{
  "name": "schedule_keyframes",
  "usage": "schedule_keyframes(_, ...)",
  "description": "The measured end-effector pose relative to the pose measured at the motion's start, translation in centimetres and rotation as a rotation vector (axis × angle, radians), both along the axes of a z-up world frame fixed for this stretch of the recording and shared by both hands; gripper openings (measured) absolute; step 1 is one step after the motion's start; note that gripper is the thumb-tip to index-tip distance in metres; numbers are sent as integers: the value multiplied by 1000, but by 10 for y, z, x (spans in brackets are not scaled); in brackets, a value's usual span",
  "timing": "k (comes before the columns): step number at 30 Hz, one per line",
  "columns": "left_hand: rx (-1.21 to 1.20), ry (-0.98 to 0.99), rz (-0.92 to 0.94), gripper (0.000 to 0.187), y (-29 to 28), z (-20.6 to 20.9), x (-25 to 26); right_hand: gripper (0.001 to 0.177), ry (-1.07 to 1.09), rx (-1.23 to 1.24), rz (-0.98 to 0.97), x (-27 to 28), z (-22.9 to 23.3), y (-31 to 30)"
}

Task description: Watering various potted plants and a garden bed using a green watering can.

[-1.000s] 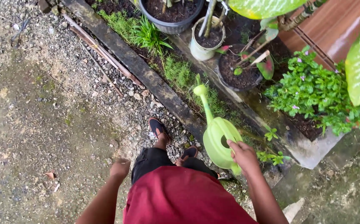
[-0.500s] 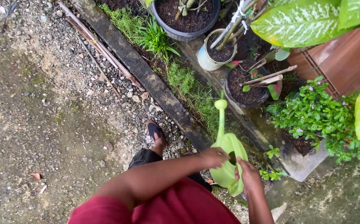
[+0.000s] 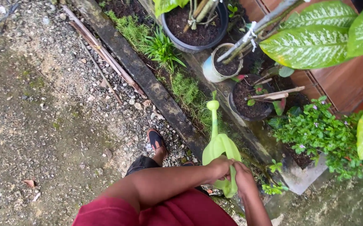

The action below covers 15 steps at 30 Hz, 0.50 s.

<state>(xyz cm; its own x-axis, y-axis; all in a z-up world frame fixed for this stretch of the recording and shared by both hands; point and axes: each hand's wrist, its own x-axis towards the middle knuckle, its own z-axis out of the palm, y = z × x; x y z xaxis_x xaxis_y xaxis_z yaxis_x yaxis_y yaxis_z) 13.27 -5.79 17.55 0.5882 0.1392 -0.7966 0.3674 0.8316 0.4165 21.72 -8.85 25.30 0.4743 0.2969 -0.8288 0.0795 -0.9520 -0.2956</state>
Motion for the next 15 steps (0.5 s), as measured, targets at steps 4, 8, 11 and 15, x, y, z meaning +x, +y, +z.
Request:
schedule_keyframes(4,-54,23,173,24,20,-12,-25,46,23,58,-18,-21,-11,31)
schedule_keyframes(8,-59,-11,287,10,50,-6,-53,46,40,102,103,-44,-6,64)
schedule_keyframes(11,-48,-18,334,14,69,4,-68,44,57,104,114,-55,-9,79)
schedule_keyframes(15,-45,-56,443,8,77,-28,-54,33,184,385,-22,-30,-81,73)
